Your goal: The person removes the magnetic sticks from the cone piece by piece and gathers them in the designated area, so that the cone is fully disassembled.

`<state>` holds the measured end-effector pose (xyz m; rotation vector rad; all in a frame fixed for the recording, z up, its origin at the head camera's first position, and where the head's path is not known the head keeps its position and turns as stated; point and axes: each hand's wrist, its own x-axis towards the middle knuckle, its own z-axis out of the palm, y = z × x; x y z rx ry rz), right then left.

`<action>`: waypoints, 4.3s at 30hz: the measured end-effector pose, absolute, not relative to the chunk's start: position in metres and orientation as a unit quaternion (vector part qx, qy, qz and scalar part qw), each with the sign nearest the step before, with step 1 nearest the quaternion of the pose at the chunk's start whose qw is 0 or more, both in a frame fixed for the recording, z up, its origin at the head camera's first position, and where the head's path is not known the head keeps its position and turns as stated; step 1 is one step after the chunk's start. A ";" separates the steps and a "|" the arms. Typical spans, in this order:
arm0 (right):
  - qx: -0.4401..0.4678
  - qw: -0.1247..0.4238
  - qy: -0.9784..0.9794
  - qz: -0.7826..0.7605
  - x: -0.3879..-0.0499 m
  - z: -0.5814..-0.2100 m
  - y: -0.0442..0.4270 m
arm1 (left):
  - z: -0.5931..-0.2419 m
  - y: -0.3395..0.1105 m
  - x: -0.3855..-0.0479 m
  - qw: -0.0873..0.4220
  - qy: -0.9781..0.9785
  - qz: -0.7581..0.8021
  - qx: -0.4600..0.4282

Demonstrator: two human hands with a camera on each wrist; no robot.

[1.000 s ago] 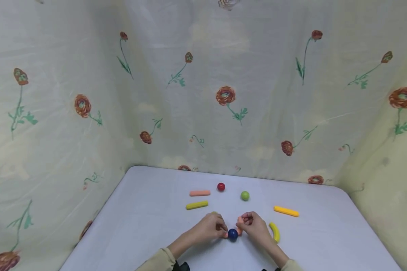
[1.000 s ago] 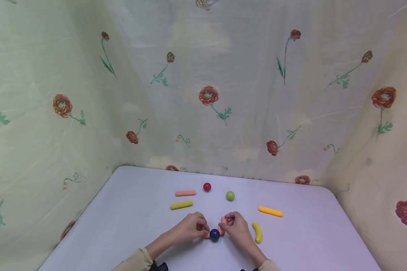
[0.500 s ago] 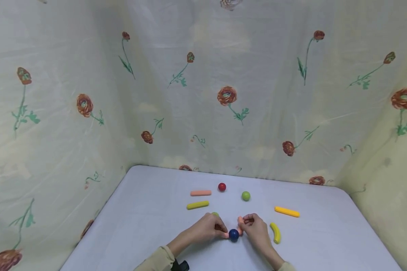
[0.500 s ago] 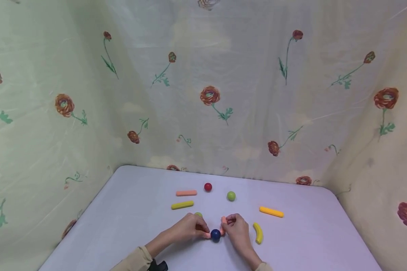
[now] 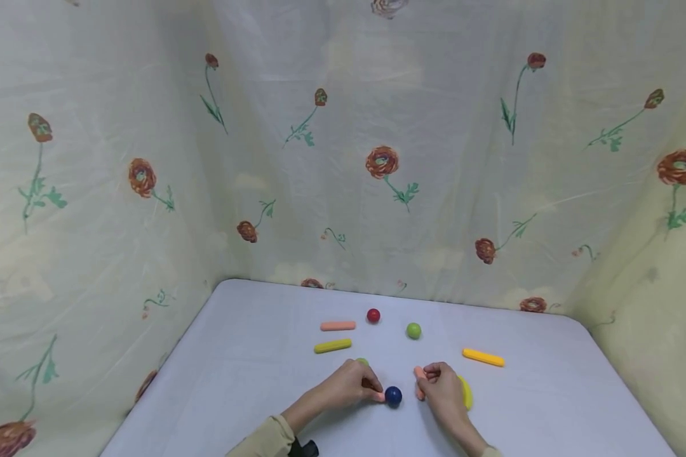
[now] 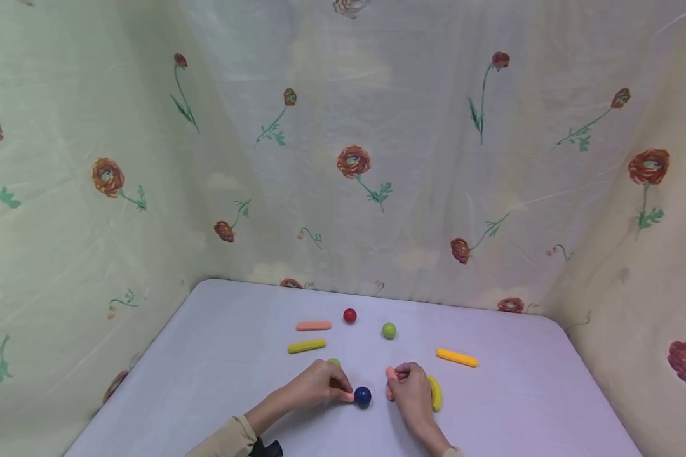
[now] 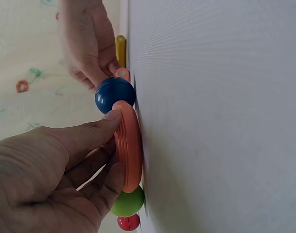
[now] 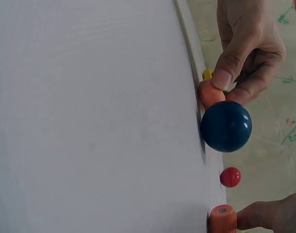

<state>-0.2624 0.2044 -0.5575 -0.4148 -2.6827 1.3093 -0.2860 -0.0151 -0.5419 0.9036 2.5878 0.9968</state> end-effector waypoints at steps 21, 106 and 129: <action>-0.088 0.067 -0.890 0.442 -0.254 -0.540 0.230 | -0.543 -0.017 -0.287 0.117 0.874 0.355 0.310; 0.205 -0.069 -0.899 0.381 -0.260 -0.542 0.153 | -0.528 -0.046 -0.307 0.044 0.900 0.263 0.344; 0.157 -0.006 -0.918 0.364 -0.275 -0.547 0.183 | -0.536 -0.027 -0.289 0.180 0.832 0.400 0.341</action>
